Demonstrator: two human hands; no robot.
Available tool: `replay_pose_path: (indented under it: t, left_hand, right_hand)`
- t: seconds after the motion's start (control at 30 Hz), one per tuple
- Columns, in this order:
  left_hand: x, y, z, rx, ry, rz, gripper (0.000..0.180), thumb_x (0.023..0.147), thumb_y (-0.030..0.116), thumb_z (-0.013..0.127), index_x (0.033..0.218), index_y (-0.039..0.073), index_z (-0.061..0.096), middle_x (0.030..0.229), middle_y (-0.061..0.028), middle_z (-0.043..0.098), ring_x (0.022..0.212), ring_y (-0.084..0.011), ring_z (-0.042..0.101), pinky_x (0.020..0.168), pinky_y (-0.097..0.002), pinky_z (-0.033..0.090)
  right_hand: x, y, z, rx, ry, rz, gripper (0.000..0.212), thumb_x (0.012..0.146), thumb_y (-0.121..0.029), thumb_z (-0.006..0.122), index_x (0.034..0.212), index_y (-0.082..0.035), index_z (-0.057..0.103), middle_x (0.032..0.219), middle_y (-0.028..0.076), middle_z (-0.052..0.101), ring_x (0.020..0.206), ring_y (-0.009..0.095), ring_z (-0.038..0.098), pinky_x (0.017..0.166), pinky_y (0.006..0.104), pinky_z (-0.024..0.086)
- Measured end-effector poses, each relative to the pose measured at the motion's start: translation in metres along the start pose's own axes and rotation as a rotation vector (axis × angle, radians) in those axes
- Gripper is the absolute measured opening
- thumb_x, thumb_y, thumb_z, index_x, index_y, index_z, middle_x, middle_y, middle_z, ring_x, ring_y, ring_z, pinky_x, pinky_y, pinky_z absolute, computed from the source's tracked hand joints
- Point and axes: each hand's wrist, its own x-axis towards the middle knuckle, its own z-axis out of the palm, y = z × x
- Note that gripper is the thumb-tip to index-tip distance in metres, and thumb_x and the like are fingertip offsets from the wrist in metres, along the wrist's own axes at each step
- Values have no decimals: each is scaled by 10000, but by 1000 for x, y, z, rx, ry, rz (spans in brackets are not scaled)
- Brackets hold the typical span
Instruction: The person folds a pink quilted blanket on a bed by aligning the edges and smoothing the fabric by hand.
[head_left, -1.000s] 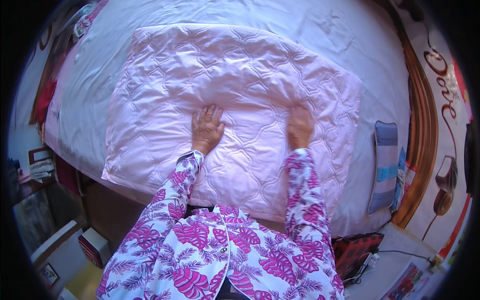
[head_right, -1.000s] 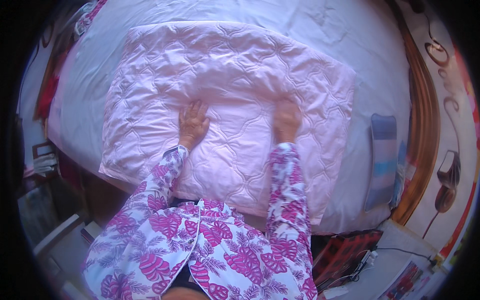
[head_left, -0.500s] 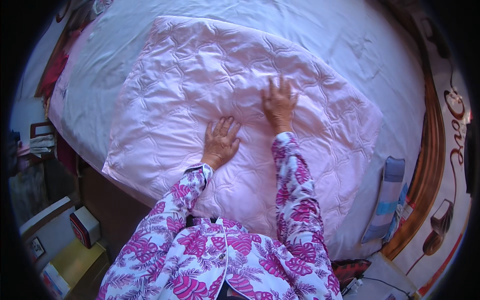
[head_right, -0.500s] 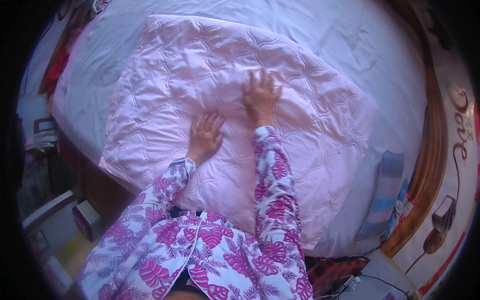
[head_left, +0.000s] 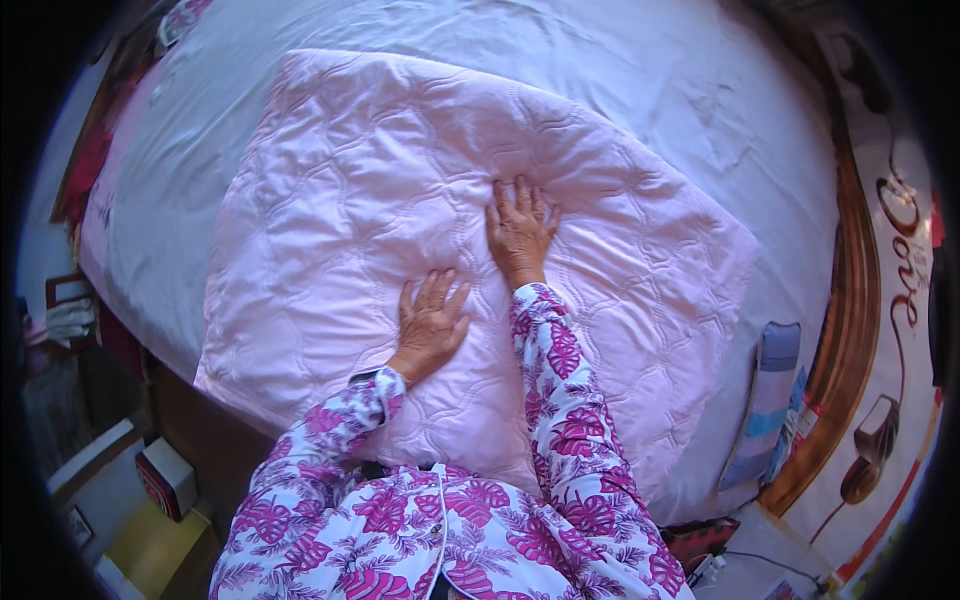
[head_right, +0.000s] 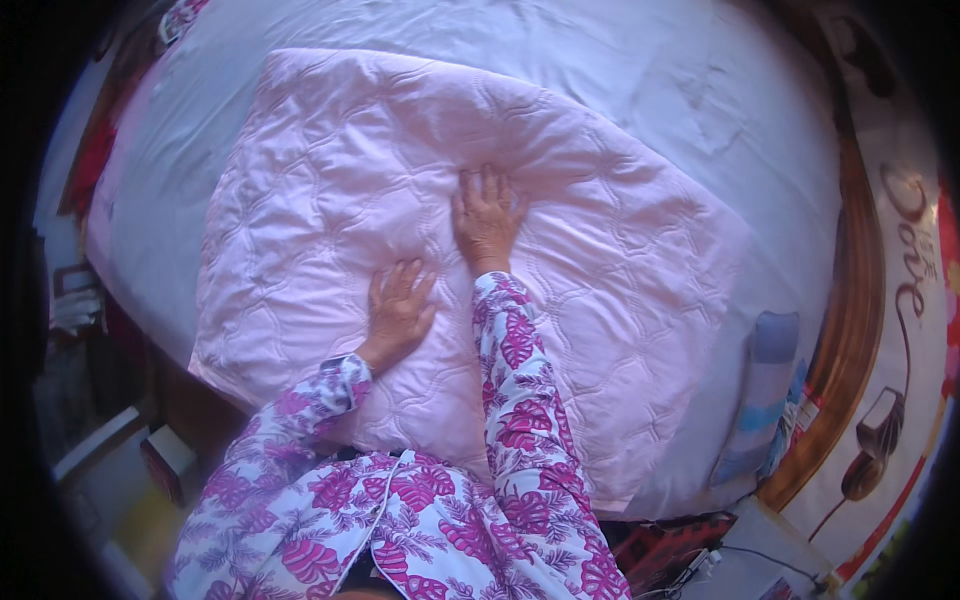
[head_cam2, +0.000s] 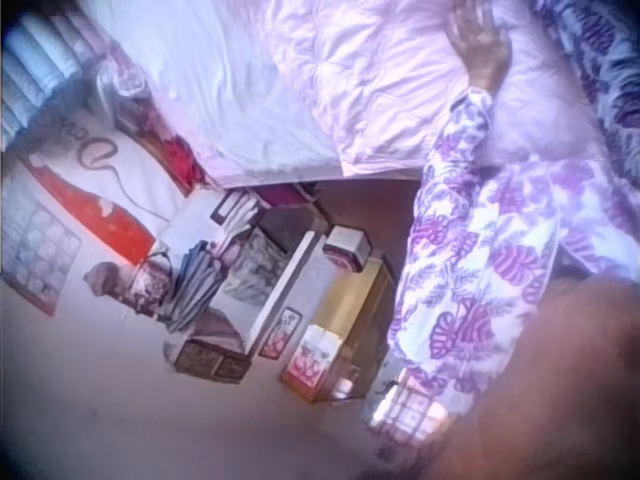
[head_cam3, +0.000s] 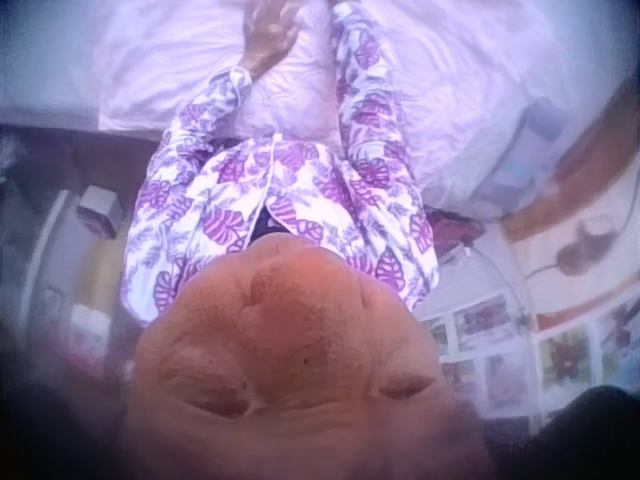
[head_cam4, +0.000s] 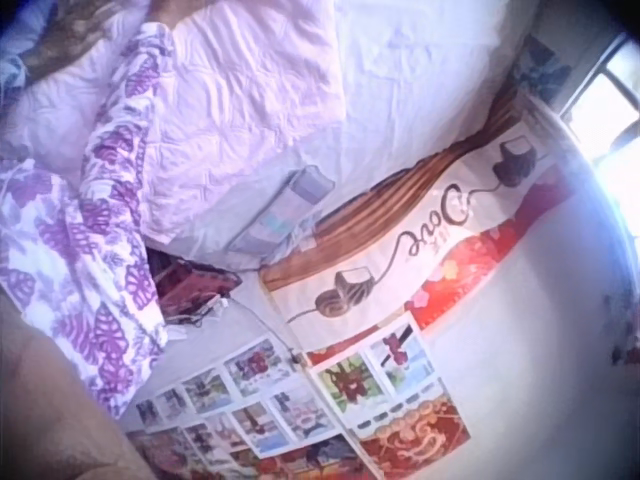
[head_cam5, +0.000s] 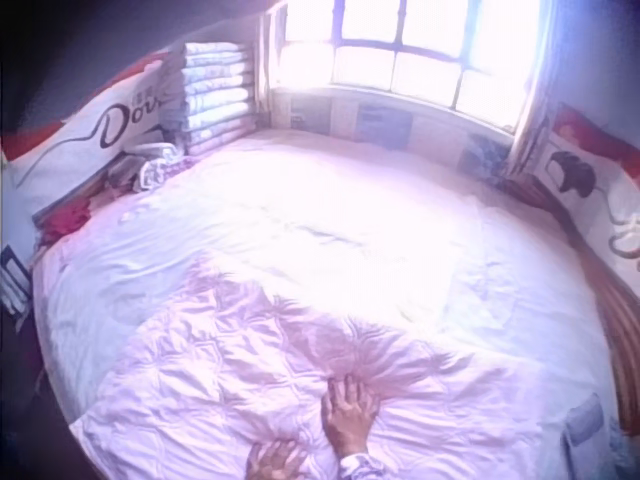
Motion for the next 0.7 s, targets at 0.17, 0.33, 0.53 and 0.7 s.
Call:
replay_pose_path:
  t: [0.17,0.33,0.53,0.7]
  left_hand:
    - [59,-2,-14,-177,128,140,498,781,258,595,1239,100,480,1347,-130,377,1247,-339,332,1008,-541,203]
    - [174,18,-15,-78,153,183,516,839,353,503,1292,120,426,1373,-126,348,1273,-317,305,1025,-540,166]
    - [248,21,18,142,40,110,551,858,447,432,1337,177,387,1419,-109,296,1324,-293,239,1058,-543,90]
    - [276,-5,21,384,-30,-52,612,859,551,377,1371,218,339,1457,-36,242,1360,-228,161,1076,-524,31]
  right_hand:
    - [9,6,-5,113,-34,-24,415,851,-342,497,1255,-244,496,1381,78,367,1275,290,315,1012,589,158]
    - [52,34,-5,58,62,-9,443,813,-309,517,1249,-236,481,1380,70,360,1277,280,314,1006,594,163]
    - [83,86,-8,-78,73,51,455,843,-385,473,1264,-212,484,1382,77,369,1298,259,290,1022,576,122]
    - [84,144,-12,-199,118,107,457,890,-420,414,1288,-203,466,1386,26,373,1306,231,281,1060,542,86]
